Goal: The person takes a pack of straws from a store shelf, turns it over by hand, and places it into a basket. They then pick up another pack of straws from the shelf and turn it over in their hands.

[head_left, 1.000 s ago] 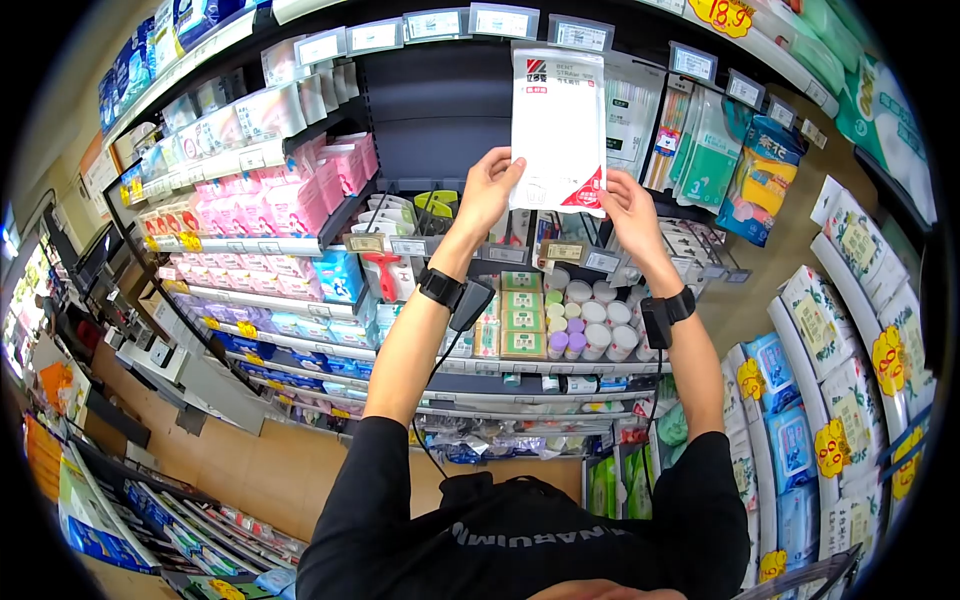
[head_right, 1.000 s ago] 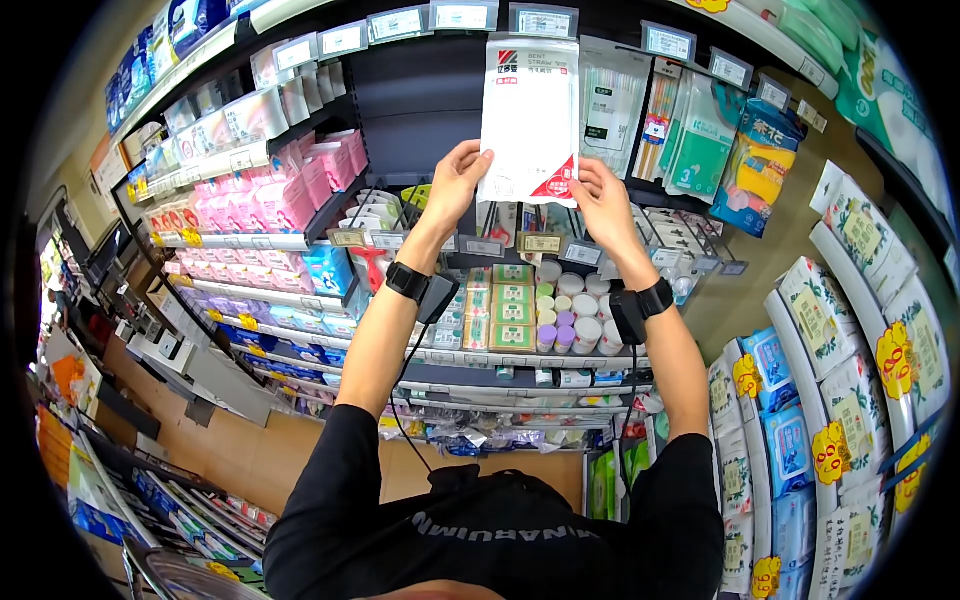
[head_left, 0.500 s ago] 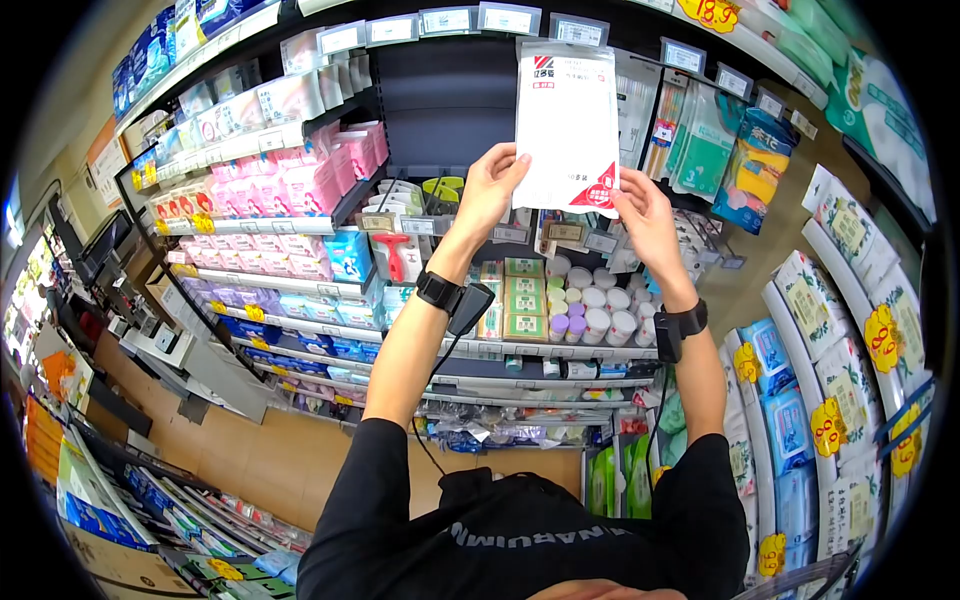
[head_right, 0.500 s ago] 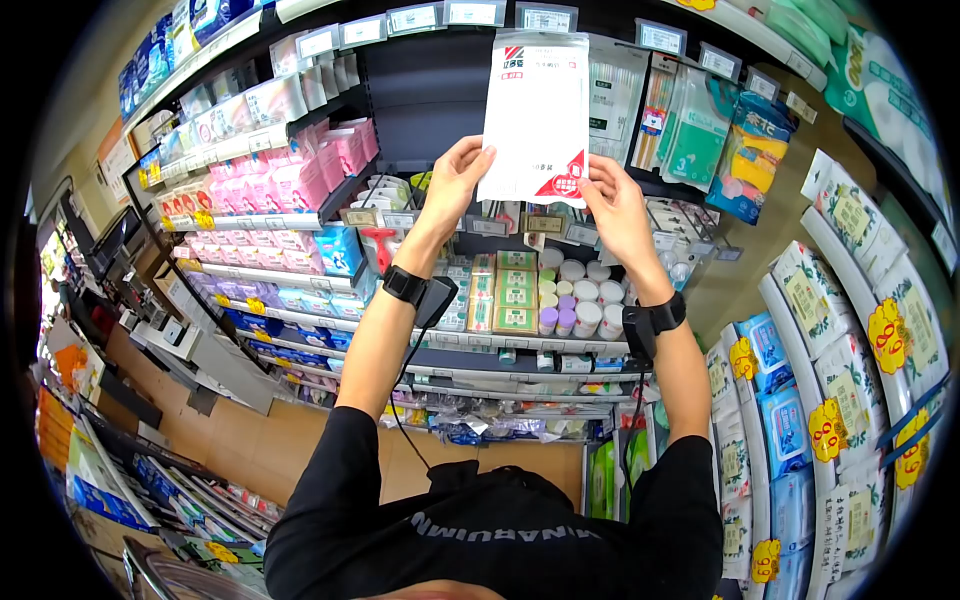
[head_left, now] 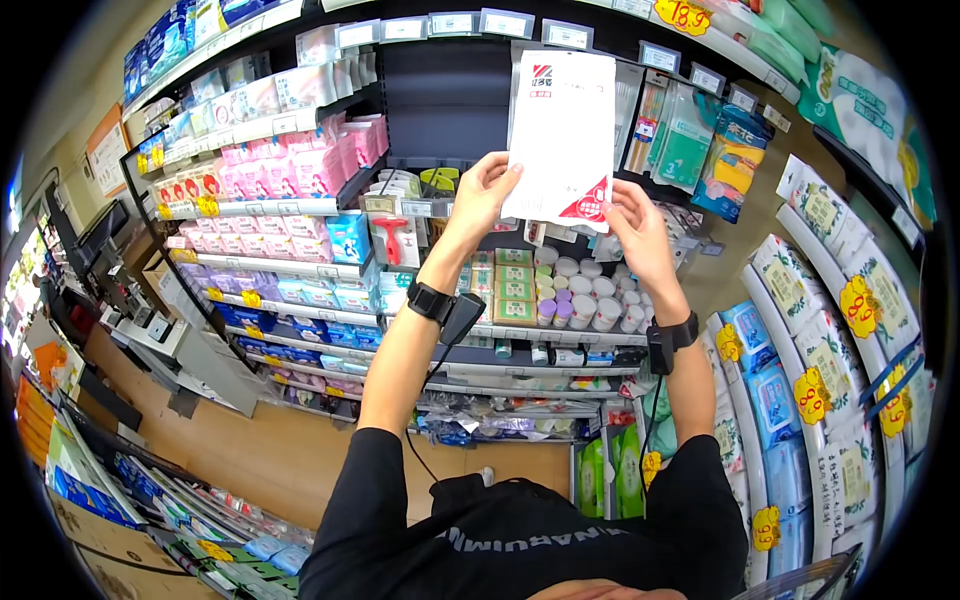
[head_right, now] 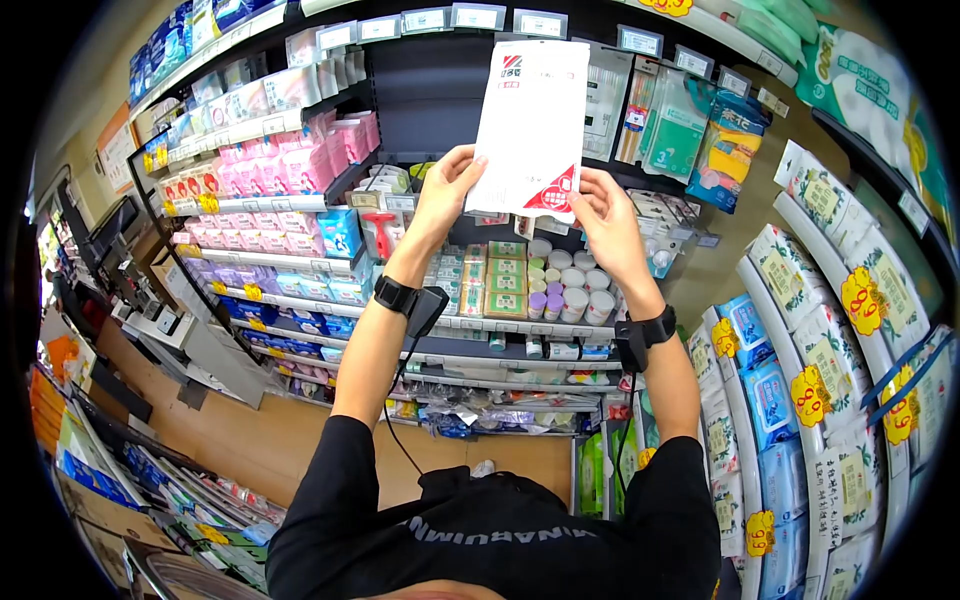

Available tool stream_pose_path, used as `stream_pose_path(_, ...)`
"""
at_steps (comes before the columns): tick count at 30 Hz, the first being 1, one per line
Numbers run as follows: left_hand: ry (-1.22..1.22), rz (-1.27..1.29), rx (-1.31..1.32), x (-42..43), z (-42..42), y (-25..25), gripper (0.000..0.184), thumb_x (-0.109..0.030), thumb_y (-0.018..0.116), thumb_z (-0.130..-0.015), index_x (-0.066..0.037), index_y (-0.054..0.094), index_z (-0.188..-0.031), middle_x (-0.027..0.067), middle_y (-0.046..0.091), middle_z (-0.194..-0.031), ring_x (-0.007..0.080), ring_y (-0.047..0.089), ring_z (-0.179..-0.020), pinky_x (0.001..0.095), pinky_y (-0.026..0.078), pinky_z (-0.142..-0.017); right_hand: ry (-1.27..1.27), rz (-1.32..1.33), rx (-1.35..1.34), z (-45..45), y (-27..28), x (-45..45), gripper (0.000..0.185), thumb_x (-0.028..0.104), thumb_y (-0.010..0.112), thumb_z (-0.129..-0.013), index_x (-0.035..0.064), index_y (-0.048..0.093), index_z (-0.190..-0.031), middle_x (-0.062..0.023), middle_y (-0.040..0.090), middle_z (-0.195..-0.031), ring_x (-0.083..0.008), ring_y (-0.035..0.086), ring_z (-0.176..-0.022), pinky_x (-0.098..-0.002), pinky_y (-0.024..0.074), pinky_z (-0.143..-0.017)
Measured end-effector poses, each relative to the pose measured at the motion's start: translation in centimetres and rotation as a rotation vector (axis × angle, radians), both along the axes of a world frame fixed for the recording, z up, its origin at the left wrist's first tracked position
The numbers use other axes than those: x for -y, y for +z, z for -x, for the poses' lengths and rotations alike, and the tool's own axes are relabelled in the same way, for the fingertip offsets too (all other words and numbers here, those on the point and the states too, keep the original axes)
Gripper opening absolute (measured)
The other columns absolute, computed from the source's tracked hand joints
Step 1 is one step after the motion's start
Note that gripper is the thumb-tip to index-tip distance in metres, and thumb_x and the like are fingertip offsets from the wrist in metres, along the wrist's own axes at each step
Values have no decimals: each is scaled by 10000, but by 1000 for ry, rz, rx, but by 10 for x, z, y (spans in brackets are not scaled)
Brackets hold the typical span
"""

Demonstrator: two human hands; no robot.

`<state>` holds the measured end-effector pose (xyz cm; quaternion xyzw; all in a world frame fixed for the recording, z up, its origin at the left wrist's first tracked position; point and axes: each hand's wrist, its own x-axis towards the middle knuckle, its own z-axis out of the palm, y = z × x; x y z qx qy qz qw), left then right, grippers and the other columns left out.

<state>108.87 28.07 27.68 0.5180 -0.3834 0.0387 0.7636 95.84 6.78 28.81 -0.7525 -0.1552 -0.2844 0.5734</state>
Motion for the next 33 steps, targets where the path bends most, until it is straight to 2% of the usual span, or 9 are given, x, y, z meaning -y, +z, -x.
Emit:
stream_pose_path(2, -30, 0, -23, -6, 13, -14, 281, -151, 610, -991, 45, 594, -1192, 97, 694, -1067, 110, 645, -952, 246, 512, -841, 13, -17, 33, 11, -13, -4, 360, 109, 618, -977, -29, 519, -1295, -97, 639, -1198, -101, 604, -990, -246, 496, -823)
stream_pose_path(4, 26, -4, 5, -11, 37, -28, 357, -120, 617, -977, 42, 564, -1290, 129, 679, -1150, 133, 653, -1004, 255, 522, -879, -8, -16, 2, 30, -29, -9, 376, 81, 628, -963, -34, 514, -1302, -108, 620, -1217, -116, 600, -1028, -268, 501, -900)
stream_pose_path(7, 61, -40, -66, -18, 74, -59, 481, -60, 646, -940, 45, 493, -1383, 151, 650, -1233, 154, 641, -1074, 284, 539, -917, 42, -27, -69, 63, -62, -10, 373, 59, 631, -953, -35, 515, -1295, -112, 606, -1236, -126, 598, -1041, -280, 502, -922)
stream_pose_path(13, -42, -8, -247, -35, 154, -133, 538, -23, 677, -902, 36, 473, -1396, 166, 558, -1361, 187, 611, -1118, 312, 524, -958, 86, -177, -251, 147, -129, -21, 475, 20, 653, -909, -47, 470, -1342, -110, 569, -1260, -155, 573, -1102, -294, 490, -949)
stream_pose_path(20, -130, -31, -419, -51, 257, -201, 537, 23, 676, -902, 57, 460, -1393, 139, 602, -1269, 169, 604, -1114, 298, 511, -945, 66, -255, -349, 239, -174, -34, 539, -27, 630, -916, -34, 414, -1409, -139, 560, -1306, -171, 587, -1124, -291, 488, -939)
stream_pose_path(26, -167, -77, -544, -62, 308, -223, 525, 62, 658, -902, 68, 460, -1388, 143, 595, -1277, 160, 613, -1102, 288, 520, -930, 22, -425, -411, 285, -199, -44, 527, -60, 597, -918, -46, 406, -1409, -134, 575, -1276, -166, 578, -1138, -294, 464, -981)
stream_pose_path(30, -48, -110, -502, -68, 317, -240, 371, -12, 614, -963, 63, 540, -1319, 122, 648, -1193, 145, 614, -1083, 280, 489, -948, 44, -442, -418, 296, -208, -50, 502, -56, 587, -935, -50, 410, -1405, -133, 581, -1255, -160, 583, -1115, -282, 479, -963)
stream_pose_path(31, -23, -99, -580, -70, 320, -242, 293, -60, 586, -993, 55, 587, -1263, 106, 671, -1145, 134, 612, -1074, 268, 474, -950, 41, -451, -419, 296, -210, -52, 502, -56, 587, -935, -50, 410, -1405, -133, 581, -1255, -160, 583, -1115, -282, 479, -963)
stream_pose_path(33, -11, -98, -601, -74, 321, -246, 277, -70, 584, -997, 50, 595, -1247, 97, 676, -1129, 130, 616, -1062, 267, 480, -942, 62, -461, -435, 298, -213, -58, 498, -60, 584, -936, -50, 412, -1403, -134, 583, -1245, -161, 585, -1111, -282, 484, -957)
